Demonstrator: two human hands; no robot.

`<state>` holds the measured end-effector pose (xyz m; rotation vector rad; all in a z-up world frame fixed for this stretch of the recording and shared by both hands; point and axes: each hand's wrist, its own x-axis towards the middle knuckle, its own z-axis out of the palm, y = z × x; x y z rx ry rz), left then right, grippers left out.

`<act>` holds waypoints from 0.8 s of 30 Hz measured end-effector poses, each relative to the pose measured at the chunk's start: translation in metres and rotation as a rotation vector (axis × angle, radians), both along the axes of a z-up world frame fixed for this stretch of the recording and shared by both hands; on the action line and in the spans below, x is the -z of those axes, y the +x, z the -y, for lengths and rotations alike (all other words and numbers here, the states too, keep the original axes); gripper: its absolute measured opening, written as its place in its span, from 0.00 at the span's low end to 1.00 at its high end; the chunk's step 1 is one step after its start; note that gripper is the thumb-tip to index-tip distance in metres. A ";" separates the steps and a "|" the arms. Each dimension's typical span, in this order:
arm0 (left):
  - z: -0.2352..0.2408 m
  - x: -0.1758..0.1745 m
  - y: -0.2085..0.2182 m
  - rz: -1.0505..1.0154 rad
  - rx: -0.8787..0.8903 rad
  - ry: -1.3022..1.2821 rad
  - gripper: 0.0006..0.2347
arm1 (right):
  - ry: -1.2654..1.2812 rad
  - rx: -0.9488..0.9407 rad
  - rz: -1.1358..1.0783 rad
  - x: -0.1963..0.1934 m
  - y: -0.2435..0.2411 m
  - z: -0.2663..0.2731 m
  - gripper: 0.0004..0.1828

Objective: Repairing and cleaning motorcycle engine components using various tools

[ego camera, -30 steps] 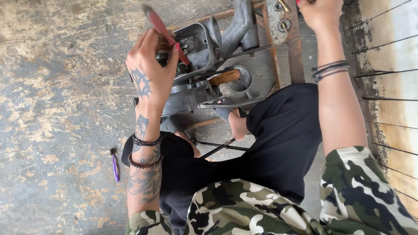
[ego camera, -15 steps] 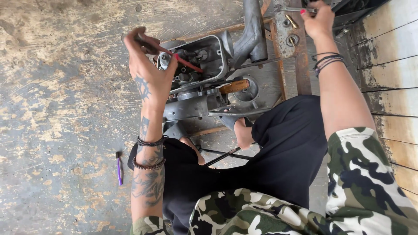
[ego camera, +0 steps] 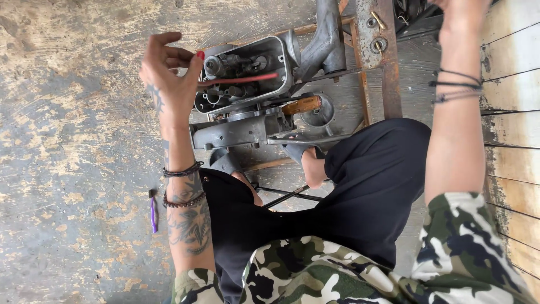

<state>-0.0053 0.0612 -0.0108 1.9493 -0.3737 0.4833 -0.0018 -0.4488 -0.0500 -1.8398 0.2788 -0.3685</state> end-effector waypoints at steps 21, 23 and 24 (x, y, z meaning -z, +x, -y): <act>0.045 -0.030 -0.020 0.145 0.184 0.459 0.20 | 0.895 -0.224 -0.179 -0.003 -0.162 -0.204 0.13; 0.051 -0.034 -0.025 0.106 0.235 0.586 0.20 | 0.572 -0.141 -0.123 -0.002 -0.162 -0.211 0.05; 0.052 -0.033 -0.025 0.105 0.237 0.585 0.20 | 0.572 -0.139 -0.124 0.000 -0.165 -0.214 0.05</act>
